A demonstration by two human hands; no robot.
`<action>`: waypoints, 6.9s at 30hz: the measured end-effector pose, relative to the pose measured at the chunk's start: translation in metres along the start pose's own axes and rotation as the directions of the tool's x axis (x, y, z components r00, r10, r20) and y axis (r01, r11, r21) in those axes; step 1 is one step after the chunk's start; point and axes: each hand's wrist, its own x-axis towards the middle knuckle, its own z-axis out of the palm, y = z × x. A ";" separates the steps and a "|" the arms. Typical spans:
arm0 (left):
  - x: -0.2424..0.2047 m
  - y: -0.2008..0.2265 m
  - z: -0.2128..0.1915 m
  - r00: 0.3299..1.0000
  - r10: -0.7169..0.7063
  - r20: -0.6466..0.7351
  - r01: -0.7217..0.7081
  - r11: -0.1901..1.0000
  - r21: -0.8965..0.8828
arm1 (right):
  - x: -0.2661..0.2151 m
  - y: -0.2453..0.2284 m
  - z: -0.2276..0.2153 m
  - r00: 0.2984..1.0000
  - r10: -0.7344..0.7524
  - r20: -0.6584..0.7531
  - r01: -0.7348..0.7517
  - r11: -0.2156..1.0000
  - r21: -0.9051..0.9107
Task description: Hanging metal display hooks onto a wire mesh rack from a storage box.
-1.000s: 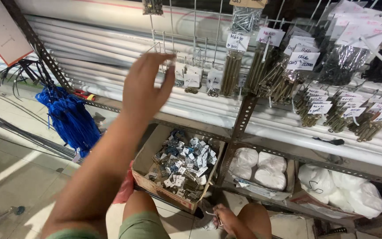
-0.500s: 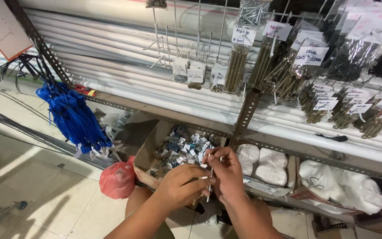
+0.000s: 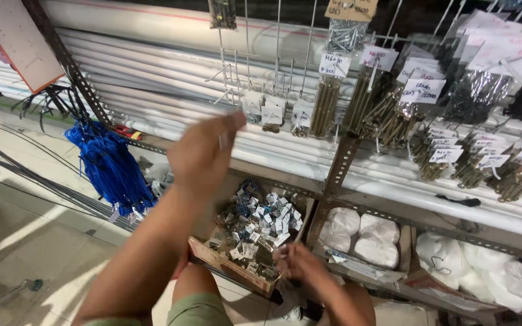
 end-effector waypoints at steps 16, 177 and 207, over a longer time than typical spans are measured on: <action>0.050 0.022 0.099 0.937 -0.091 0.338 0.350 0.247 -0.904 | -0.021 0.311 -0.159 0.473 0.866 -0.162 -0.874 0.484 0.040; -0.010 0.130 0.083 0.577 -0.353 0.736 0.776 -0.042 -0.629 | 0.203 0.126 -0.025 0.984 0.163 0.065 0.077 -0.072 -0.994; -0.087 0.105 -0.002 0.331 -0.241 0.912 0.917 -0.147 -0.372 | 0.171 0.096 -0.032 0.964 0.257 0.063 0.020 0.166 -0.986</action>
